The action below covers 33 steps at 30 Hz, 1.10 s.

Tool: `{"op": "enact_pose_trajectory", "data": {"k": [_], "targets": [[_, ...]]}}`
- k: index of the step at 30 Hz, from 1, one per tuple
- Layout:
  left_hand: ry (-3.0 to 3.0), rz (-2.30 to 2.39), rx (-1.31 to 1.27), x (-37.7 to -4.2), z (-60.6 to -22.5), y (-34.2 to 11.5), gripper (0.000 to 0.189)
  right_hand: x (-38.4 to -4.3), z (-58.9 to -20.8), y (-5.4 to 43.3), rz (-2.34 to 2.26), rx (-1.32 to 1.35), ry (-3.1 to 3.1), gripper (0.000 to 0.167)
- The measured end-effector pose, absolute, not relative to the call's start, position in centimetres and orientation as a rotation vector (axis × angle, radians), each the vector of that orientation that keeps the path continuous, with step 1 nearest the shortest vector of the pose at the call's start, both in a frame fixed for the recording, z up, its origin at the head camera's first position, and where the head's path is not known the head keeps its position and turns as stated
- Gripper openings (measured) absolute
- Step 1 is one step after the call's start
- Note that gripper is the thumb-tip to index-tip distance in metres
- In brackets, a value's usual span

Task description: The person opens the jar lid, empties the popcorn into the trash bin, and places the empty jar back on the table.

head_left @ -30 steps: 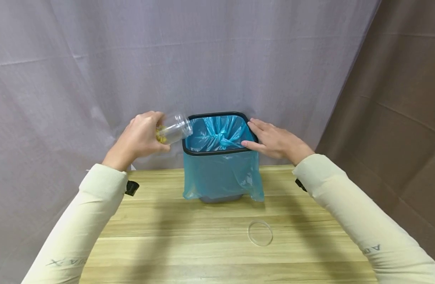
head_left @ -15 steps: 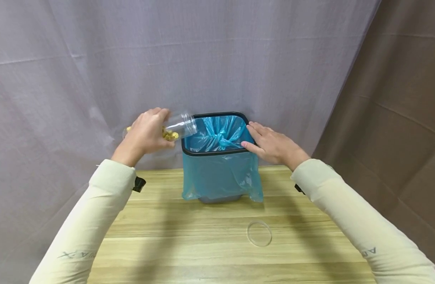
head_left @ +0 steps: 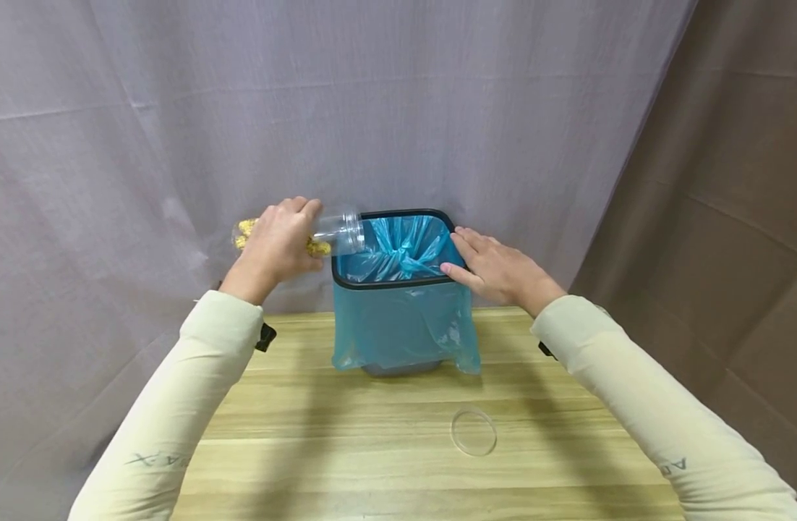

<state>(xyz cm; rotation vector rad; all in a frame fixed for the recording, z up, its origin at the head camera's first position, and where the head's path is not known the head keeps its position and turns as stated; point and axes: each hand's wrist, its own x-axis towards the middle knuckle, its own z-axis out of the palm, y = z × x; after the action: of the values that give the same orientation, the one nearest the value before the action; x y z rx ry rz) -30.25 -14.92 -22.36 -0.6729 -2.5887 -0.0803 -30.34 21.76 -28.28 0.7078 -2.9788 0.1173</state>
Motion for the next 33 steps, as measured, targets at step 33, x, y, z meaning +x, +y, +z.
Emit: {"op": "enact_pose_trajectory", "data": {"k": [33], "targets": [[-2.377, 0.214, -0.748, -31.1, -22.9, -12.9, 0.069, -30.6, -28.4, 21.5, 0.084, 0.712, -2.964, 0.084]]}}
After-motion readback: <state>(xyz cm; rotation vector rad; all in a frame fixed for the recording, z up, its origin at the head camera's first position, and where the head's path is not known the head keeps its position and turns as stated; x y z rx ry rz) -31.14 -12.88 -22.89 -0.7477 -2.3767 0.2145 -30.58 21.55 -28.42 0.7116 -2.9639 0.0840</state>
